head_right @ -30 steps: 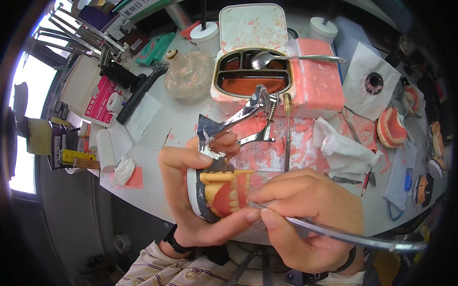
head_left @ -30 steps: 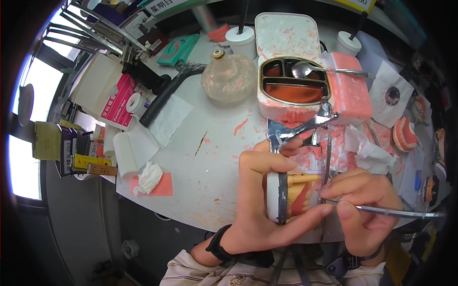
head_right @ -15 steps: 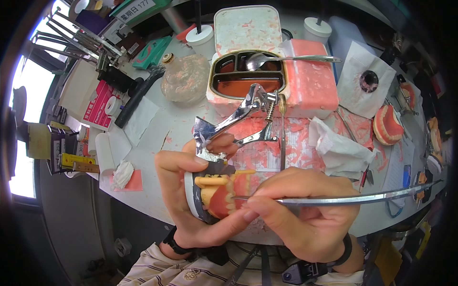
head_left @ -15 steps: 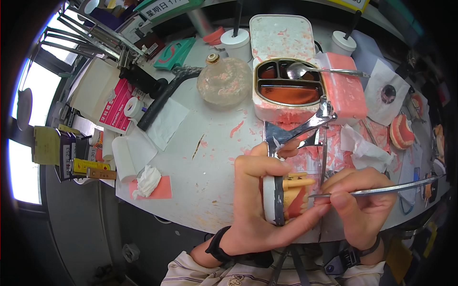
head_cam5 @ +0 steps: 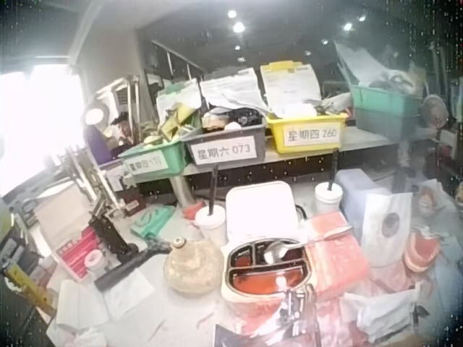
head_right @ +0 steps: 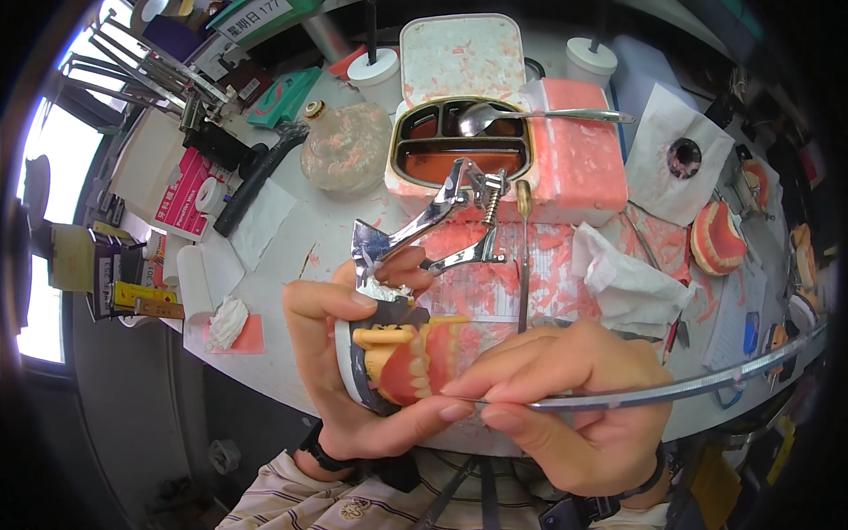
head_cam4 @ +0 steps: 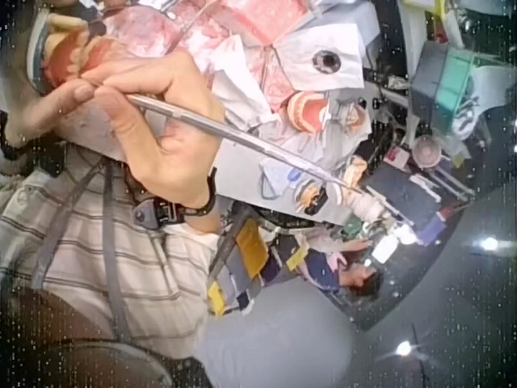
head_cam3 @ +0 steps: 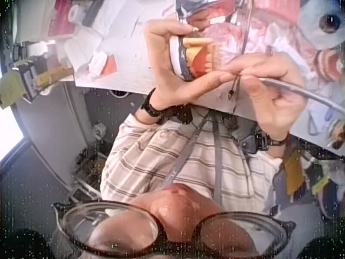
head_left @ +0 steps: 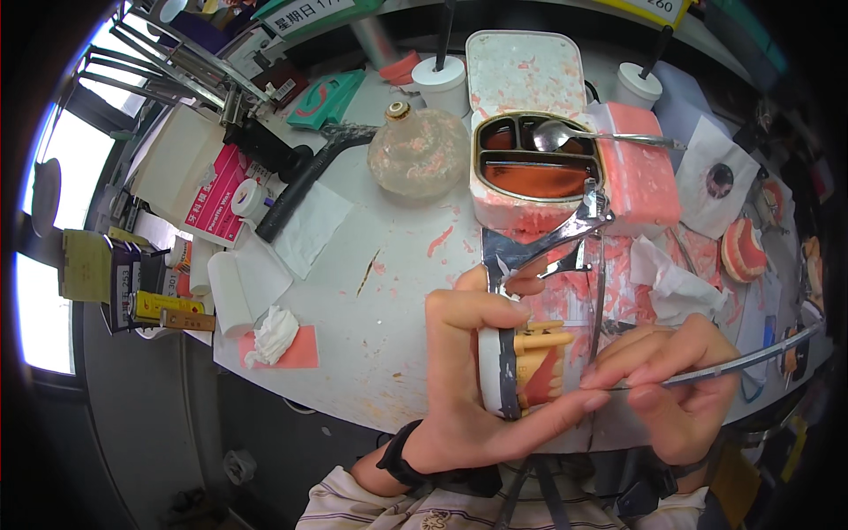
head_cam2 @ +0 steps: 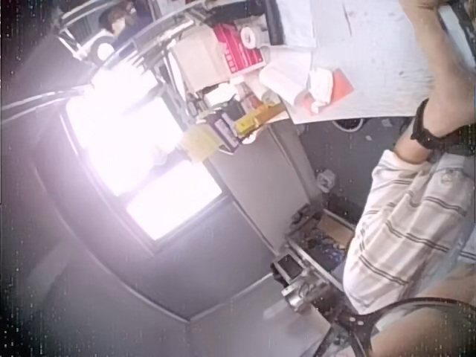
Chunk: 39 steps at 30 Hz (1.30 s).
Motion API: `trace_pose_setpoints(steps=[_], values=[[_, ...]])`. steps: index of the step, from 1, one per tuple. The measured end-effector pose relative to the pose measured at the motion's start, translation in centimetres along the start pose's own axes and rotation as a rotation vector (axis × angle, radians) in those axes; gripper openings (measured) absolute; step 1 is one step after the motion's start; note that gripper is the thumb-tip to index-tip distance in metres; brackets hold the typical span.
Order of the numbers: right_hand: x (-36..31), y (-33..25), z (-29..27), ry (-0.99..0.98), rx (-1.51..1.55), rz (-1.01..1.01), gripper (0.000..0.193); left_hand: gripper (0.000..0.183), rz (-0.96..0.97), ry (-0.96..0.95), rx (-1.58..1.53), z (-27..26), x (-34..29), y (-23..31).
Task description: The recorder is using a dental tool to refine and shape a dental model on a workbench.
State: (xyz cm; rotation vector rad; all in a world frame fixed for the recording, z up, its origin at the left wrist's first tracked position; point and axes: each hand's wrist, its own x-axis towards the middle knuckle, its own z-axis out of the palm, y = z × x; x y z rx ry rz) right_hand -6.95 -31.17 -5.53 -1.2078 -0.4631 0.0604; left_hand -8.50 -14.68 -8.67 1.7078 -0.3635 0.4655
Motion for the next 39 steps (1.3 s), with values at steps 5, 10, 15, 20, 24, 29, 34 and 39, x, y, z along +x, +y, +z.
trace_pose_setpoints(steps=[5, 10, 15, 20, 24, 29, 34, 39], values=[[0.3, -0.2, -0.6, -0.039, -0.114, -0.059, 0.010, 0.068, 0.017, -0.052, 0.058, -0.2, 0.1, 0.3], [1.3, -0.8, -0.8, -0.227, -0.524, -0.244, 0.012, 0.064, 0.023, -0.061, 0.019, 0.1, 0.2, 0.2], [1.3, -0.6, -0.8, -0.250, -0.568, -0.294, 0.013, 0.065, 0.032, -0.068, 0.070, 0.2, 0.1, 0.1], [1.2, -0.5, -0.9, -0.258, -0.565, -0.313, 0.014, 0.059, 0.084, 0.011, -0.075, 0.5, 0.0, -0.2], [1.1, -0.1, -0.8, -0.241, -0.537, -0.323, 0.016, 0.059, 0.074, 0.018, -0.085, 0.5, 0.0, -0.4], [0.6, 0.0, -0.4, -0.192, -0.655, -0.379, 0.021, 0.057, 0.091, 0.053, -0.093, 0.7, 0.2, -0.5], [0.1, -0.1, 0.1, -0.082, -0.791, -0.408, 0.020, 0.066, 0.021, -0.039, 0.124, 0.2, 0.1, 0.4], [0.4, 0.1, -0.7, -0.120, -0.531, -0.271, 0.012, 0.057, 0.034, 0.075, -0.078, 0.7, 0.1, 0.1]])
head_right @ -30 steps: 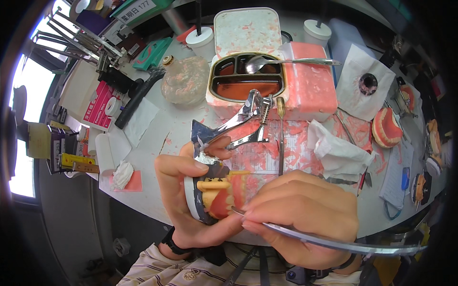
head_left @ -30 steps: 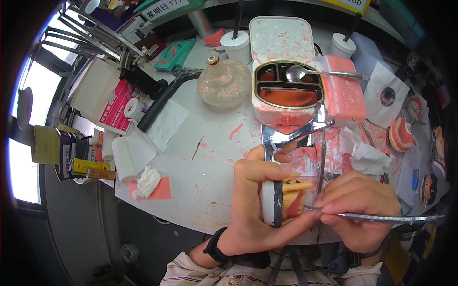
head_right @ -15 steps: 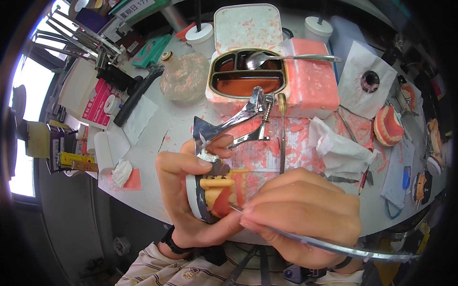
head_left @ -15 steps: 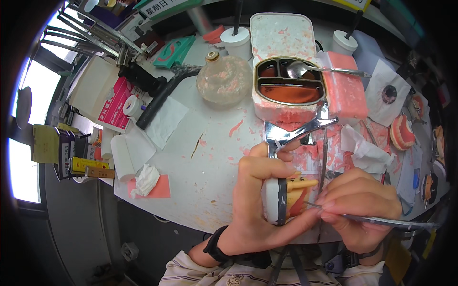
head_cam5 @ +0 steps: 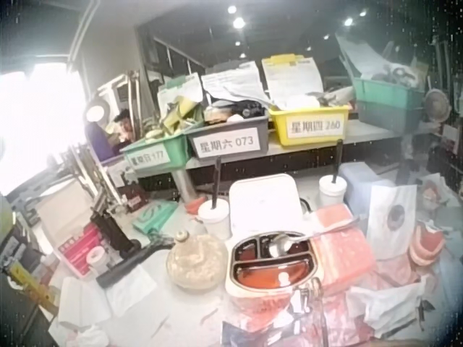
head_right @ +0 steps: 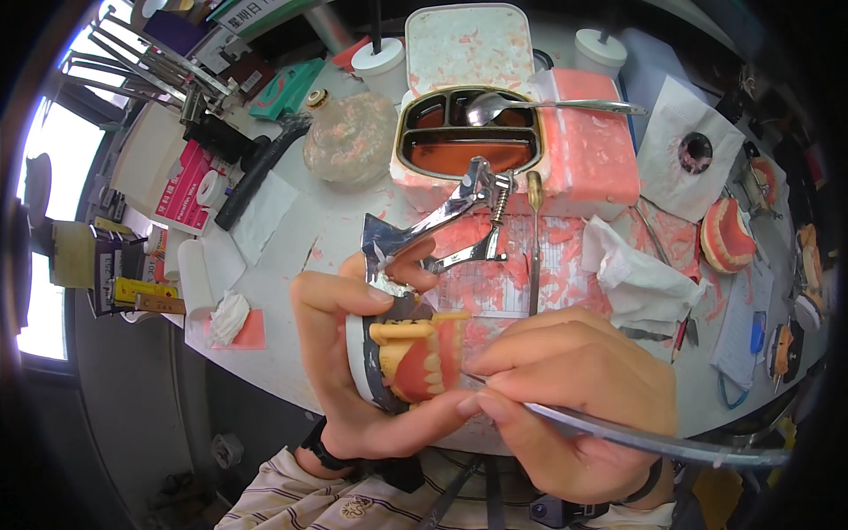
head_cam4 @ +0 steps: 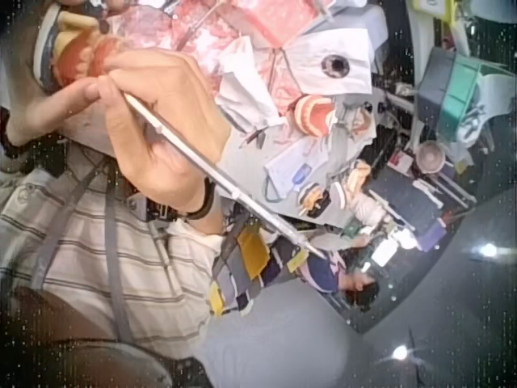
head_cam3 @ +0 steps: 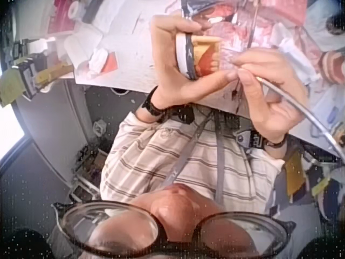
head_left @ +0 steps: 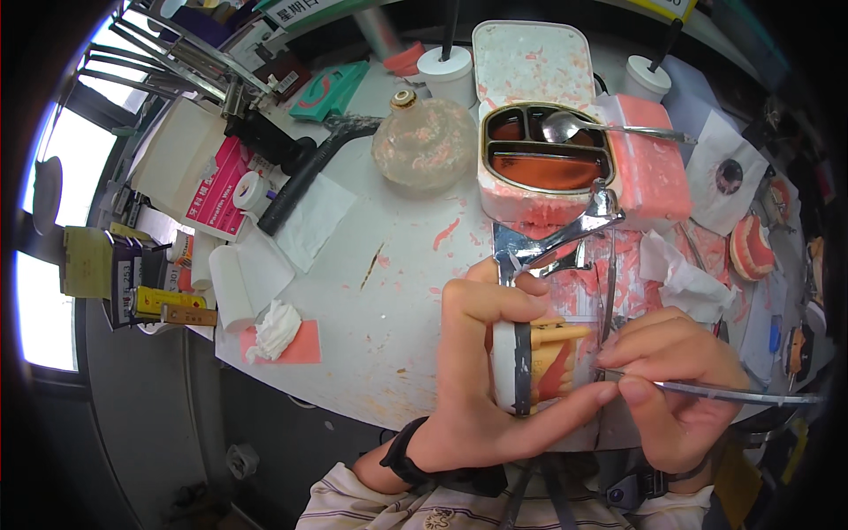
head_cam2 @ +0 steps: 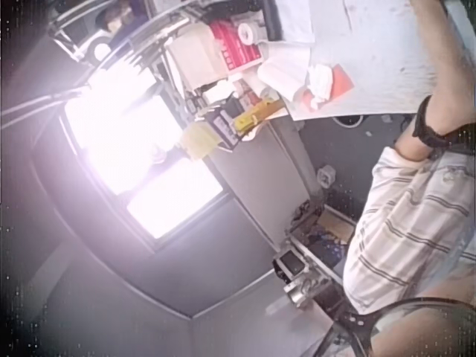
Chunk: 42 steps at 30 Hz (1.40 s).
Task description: The recorder is using a dental tool to refine and shape a dental model on a workbench.
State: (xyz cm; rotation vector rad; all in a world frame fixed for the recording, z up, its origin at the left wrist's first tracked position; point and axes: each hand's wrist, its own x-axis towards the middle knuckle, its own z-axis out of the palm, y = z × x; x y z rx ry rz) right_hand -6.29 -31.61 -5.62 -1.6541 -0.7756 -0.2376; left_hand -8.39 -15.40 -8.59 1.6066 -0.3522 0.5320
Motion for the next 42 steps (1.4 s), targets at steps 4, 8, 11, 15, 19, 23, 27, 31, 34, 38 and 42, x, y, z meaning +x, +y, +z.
trace_pose_setpoints(steps=[4, 8, 11, 15, 19, 23, 27, 31, 34, 38, 42], values=[[-0.4, -0.4, 1.0, 0.132, 0.391, 0.194, 0.010, 0.055, -0.036, -0.004, -0.017, -0.4, -0.1, -0.1], [-0.2, -0.4, 0.4, 0.147, 0.389, 0.222, 0.010, 0.054, -0.023, -0.033, -0.013, -0.4, -0.1, -0.3], [0.4, -0.1, -0.3, -0.023, 0.109, 0.070, 0.013, 0.053, -0.035, -0.049, -0.014, -0.4, -0.1, -0.3], [0.9, -0.1, -0.4, -0.091, -0.050, -0.048, 0.018, 0.060, -0.052, -0.130, 0.066, -0.7, 0.0, -0.1], [1.0, 0.1, -0.3, -0.101, -0.057, -0.075, 0.019, 0.054, -0.023, -0.089, 0.012, -0.4, -0.1, -0.3], [0.9, 0.2, -0.3, -0.110, -0.057, -0.101, 0.021, 0.050, 0.002, -0.023, -0.073, -0.1, -0.1, -0.5], [0.9, 0.3, -0.4, -0.107, -0.048, -0.124, 0.022, 0.049, -0.002, -0.025, -0.070, -0.1, -0.1, -0.5], [0.8, 0.4, -0.2, -0.097, -0.042, -0.120, 0.024, 0.048, 0.011, -0.017, -0.072, -0.1, 0.1, -0.6], [0.6, 0.3, 0.2, -0.100, -0.071, -0.134, 0.025, 0.047, 0.028, -0.003, -0.059, 0.0, 0.1, -0.6], [0.3, 0.0, 0.5, -0.017, -0.202, -0.101, 0.020, 0.048, 0.027, -0.031, -0.004, -0.2, 0.2, -0.3], [-0.1, 0.2, 1.3, 0.102, 0.053, 0.053, 0.010, 0.050, 0.041, -0.023, 0.042, -0.6, 0.3, -0.2]])
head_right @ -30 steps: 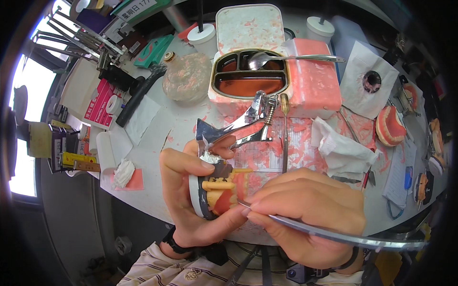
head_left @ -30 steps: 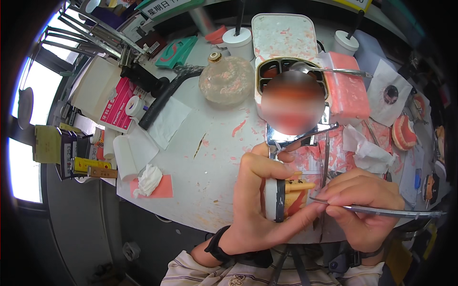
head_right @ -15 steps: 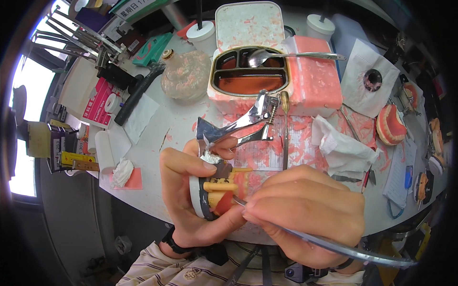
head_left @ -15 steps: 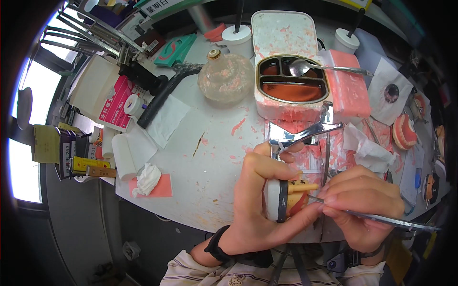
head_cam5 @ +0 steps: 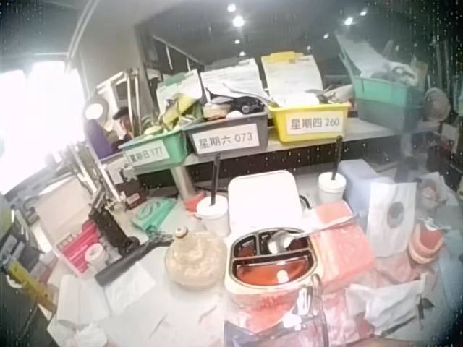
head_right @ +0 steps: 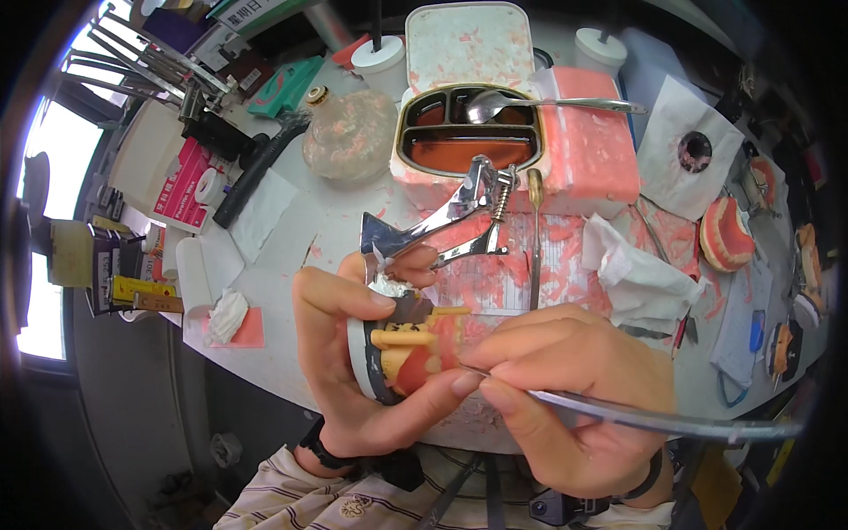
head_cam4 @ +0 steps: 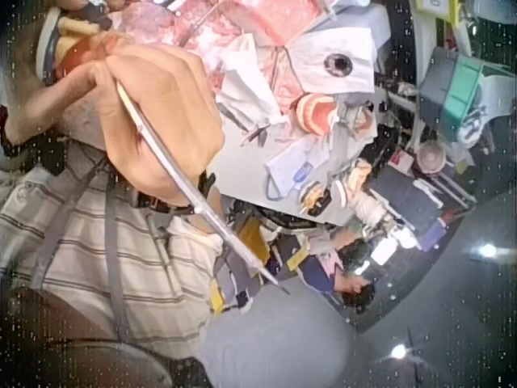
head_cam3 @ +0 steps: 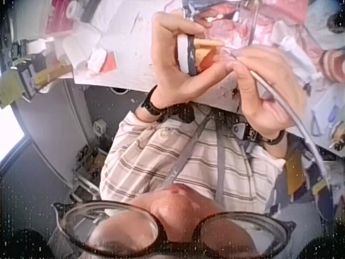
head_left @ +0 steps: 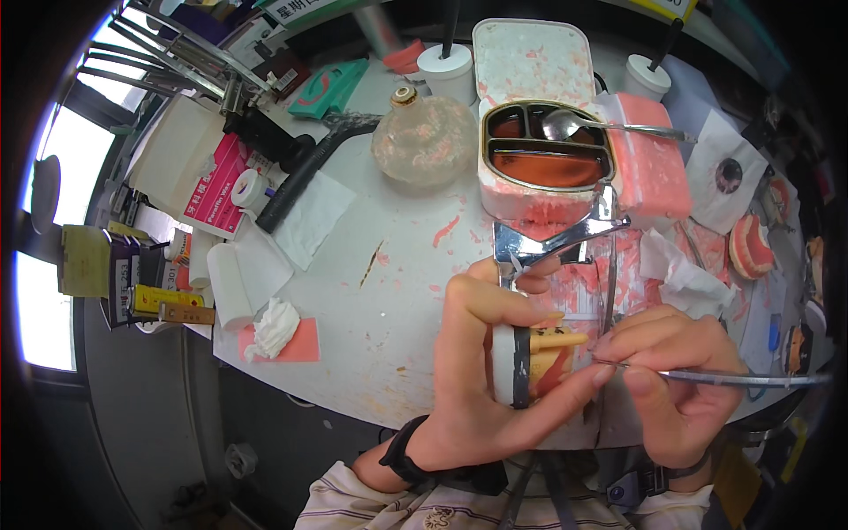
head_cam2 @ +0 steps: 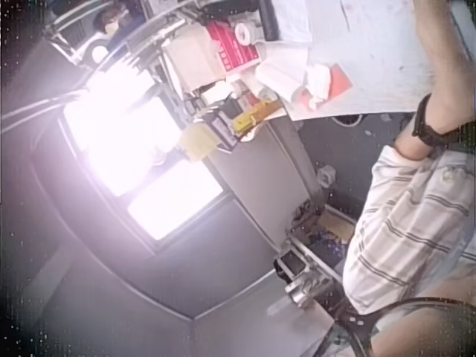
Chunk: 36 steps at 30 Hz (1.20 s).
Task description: The recorder is using a dental tool to refine and shape a dental model on a workbench.
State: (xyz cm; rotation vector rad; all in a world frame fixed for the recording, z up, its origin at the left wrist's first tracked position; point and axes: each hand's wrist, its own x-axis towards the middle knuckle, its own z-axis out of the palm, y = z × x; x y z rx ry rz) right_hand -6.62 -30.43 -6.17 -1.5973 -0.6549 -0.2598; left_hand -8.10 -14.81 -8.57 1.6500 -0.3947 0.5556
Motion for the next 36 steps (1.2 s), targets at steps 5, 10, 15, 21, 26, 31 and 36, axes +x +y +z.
trace_pose_setpoints(steps=[5, 10, 15, 21, 26, 31, 36], values=[[-0.1, -0.4, -0.6, 0.032, 0.171, 0.139, 0.013, 0.052, -0.034, 0.012, -0.017, 0.2, -0.1, 0.2], [1.2, -0.2, -1.3, -0.175, -0.091, -0.108, 0.015, 0.050, -0.049, -0.002, -0.074, 0.3, -0.4, 0.0], [1.2, -0.2, -1.2, -0.181, -0.115, -0.116, 0.018, 0.048, -0.035, -0.009, -0.097, 0.3, -0.2, -0.1], [1.0, -0.2, -1.2, -0.184, -0.107, -0.128, 0.020, 0.048, -0.024, 0.001, -0.098, 0.4, -0.3, -0.1], [0.8, 0.0, -1.1, -0.163, -0.100, -0.105, 0.016, 0.048, -0.015, -0.004, -0.109, 0.3, -0.2, -0.3], [0.5, 0.1, -0.7, -0.118, -0.101, -0.068, 0.012, 0.047, -0.024, 0.010, -0.109, 0.4, -0.2, -0.2], [0.5, -0.1, -0.3, -0.087, -0.237, -0.145, 0.018, 0.046, -0.021, 0.028, -0.106, 0.6, -0.2, -0.5]])
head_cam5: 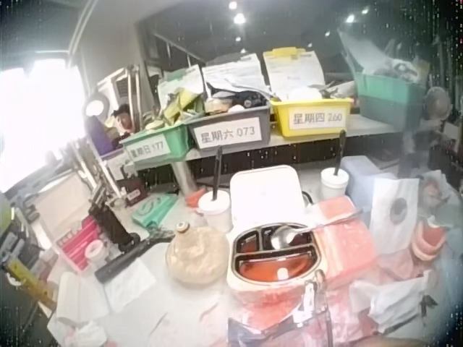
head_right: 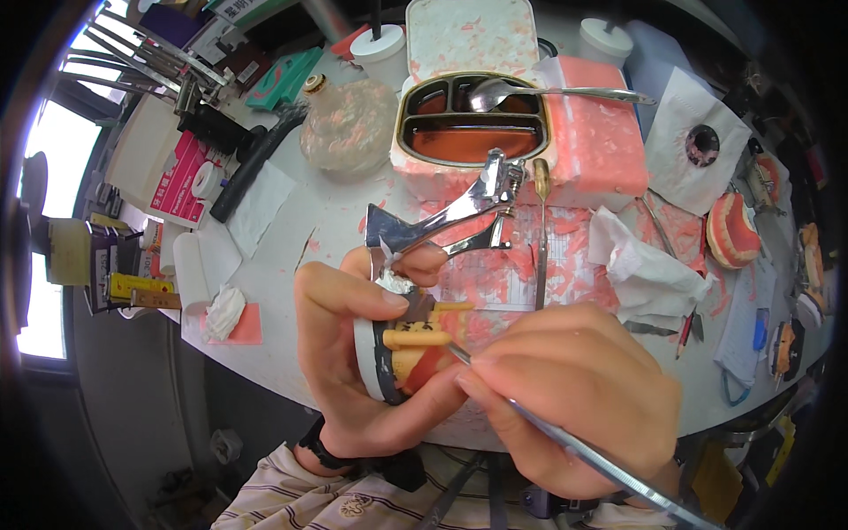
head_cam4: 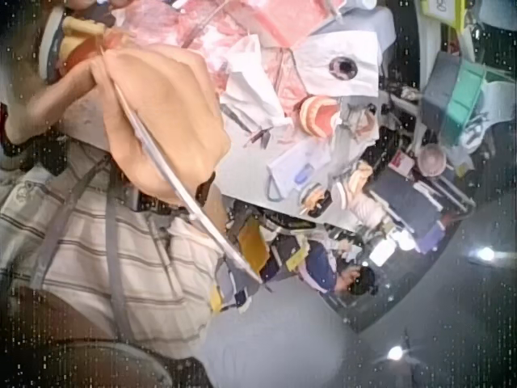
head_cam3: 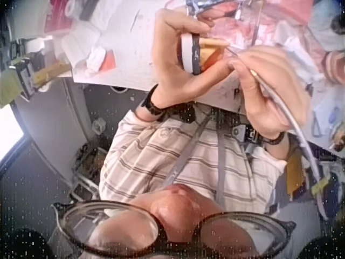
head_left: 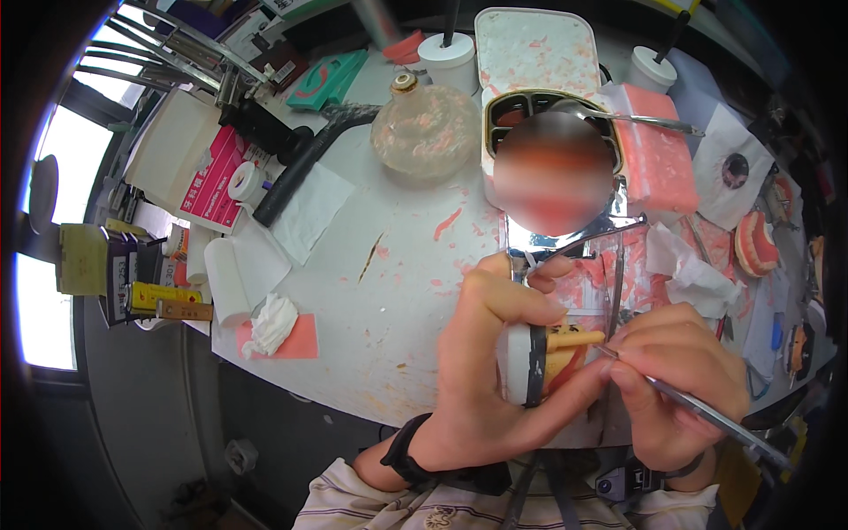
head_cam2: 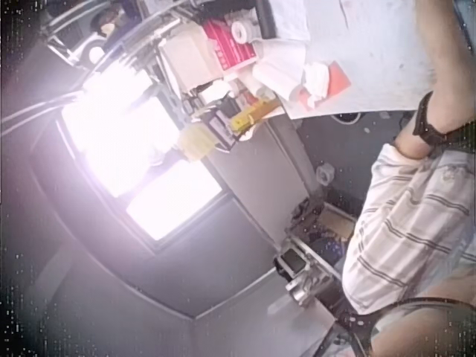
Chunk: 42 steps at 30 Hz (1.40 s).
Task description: The recorder is using a dental tool to refine and shape a dental model on a workbench.
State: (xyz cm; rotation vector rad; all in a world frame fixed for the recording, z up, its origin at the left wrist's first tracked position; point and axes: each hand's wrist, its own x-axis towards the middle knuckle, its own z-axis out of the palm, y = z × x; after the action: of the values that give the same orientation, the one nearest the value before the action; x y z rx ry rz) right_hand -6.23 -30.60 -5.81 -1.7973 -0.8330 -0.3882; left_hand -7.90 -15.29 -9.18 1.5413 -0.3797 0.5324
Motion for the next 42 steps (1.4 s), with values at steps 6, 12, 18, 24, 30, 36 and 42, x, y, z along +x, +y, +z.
trace_pose_setpoints(steps=[6, 12, 18, 24, 30, 36, 42], values=[[-0.2, 0.4, -0.1, -0.016, 0.164, 0.165, 0.008, 0.045, 0.008, 0.010, 0.114, 0.0, 0.0, 0.6], [-0.3, -0.8, 0.1, 0.111, 0.589, 0.469, 0.016, 0.051, 0.008, -0.005, 0.100, -0.4, 0.1, 0.8], [-0.7, 0.6, -0.4, 0.063, 0.294, 0.144, 0.014, 0.051, -0.039, -0.003, 0.041, 0.0, 0.0, 0.8], [-0.1, 0.7, -0.2, 0.013, 0.177, 0.047, 0.017, 0.048, 0.006, -0.021, 0.055, -0.2, -0.1, 0.5], [-0.1, 0.5, 0.2, 0.034, 0.106, 0.010, 0.017, 0.048, -0.001, -0.013, 0.029, -0.2, -0.1, 0.5], [-0.1, 0.2, 0.5, 0.048, -0.022, -0.023, 0.015, 0.048, -0.008, -0.004, 0.055, -0.1, -0.1, 0.7], [-0.3, 0.5, 0.1, 0.020, 0.050, 0.093, 0.013, 0.049, -0.065, 0.038, 0.049, 0.0, -0.1, 0.9]])
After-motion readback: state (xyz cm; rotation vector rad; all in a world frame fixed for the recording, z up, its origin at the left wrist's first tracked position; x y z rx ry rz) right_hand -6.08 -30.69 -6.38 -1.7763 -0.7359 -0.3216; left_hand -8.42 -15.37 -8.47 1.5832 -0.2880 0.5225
